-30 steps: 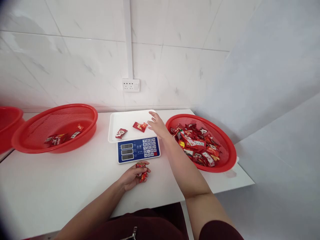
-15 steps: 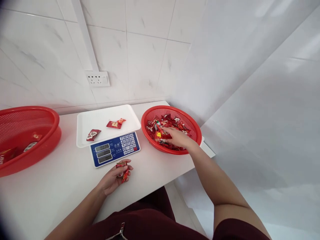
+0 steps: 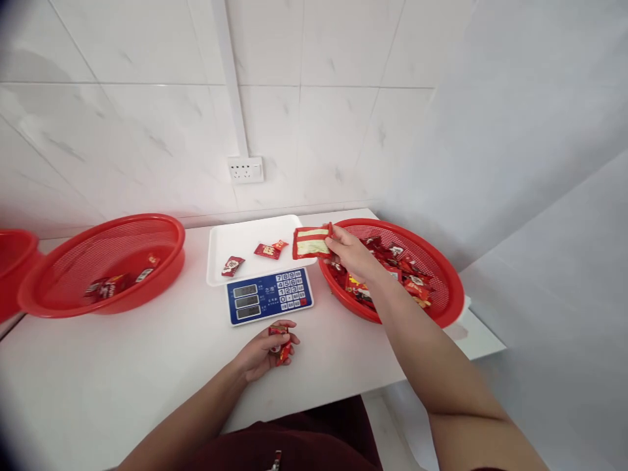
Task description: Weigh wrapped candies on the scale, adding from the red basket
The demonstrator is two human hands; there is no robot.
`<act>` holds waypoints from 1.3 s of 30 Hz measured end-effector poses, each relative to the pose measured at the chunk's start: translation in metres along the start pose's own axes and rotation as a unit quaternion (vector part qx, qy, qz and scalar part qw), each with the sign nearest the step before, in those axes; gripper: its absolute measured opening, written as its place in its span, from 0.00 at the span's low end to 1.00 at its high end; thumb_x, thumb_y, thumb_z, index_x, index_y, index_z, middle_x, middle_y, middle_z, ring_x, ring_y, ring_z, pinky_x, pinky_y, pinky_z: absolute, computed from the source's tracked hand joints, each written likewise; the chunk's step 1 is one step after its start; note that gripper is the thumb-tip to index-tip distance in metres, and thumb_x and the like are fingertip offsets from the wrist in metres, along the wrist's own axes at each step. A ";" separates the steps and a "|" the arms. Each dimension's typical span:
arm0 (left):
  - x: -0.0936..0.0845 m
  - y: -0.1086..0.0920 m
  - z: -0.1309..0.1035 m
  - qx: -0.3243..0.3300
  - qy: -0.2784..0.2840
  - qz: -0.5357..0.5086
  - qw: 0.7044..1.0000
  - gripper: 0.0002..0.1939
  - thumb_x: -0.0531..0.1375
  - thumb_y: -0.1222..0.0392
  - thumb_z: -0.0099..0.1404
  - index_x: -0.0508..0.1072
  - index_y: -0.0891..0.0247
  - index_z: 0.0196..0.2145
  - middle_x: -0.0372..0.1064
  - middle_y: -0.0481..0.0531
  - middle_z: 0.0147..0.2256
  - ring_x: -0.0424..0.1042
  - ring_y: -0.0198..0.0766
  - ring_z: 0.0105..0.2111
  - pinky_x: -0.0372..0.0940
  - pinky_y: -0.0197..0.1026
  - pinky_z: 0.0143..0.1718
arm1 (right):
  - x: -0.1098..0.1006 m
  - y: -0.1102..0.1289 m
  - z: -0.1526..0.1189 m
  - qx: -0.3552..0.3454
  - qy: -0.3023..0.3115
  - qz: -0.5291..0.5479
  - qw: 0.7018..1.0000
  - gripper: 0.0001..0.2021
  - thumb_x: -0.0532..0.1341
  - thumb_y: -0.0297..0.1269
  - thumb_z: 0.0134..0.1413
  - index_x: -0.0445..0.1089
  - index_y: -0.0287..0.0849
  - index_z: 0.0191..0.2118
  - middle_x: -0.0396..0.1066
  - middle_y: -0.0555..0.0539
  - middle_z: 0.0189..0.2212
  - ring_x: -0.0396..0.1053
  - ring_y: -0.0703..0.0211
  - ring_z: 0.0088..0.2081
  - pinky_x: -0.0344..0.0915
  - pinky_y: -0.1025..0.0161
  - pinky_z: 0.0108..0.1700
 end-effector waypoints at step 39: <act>-0.001 -0.001 -0.001 0.006 0.023 -0.097 0.995 0.18 0.53 0.64 0.64 0.66 0.62 0.52 0.73 0.53 0.39 0.74 0.39 0.36 0.67 0.40 0.37 | 0.091 -0.102 -0.110 -0.042 0.128 -0.149 0.980 0.10 0.62 0.39 0.51 0.73 0.55 0.41 0.69 0.46 0.44 0.68 0.47 0.48 0.66 0.49 0.50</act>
Point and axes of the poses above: each hand's wrist, its own z-axis towards the middle knuckle, its own x-axis out of the palm, y = z × x, the point moved 3 cm from there along z, towards the middle knuckle
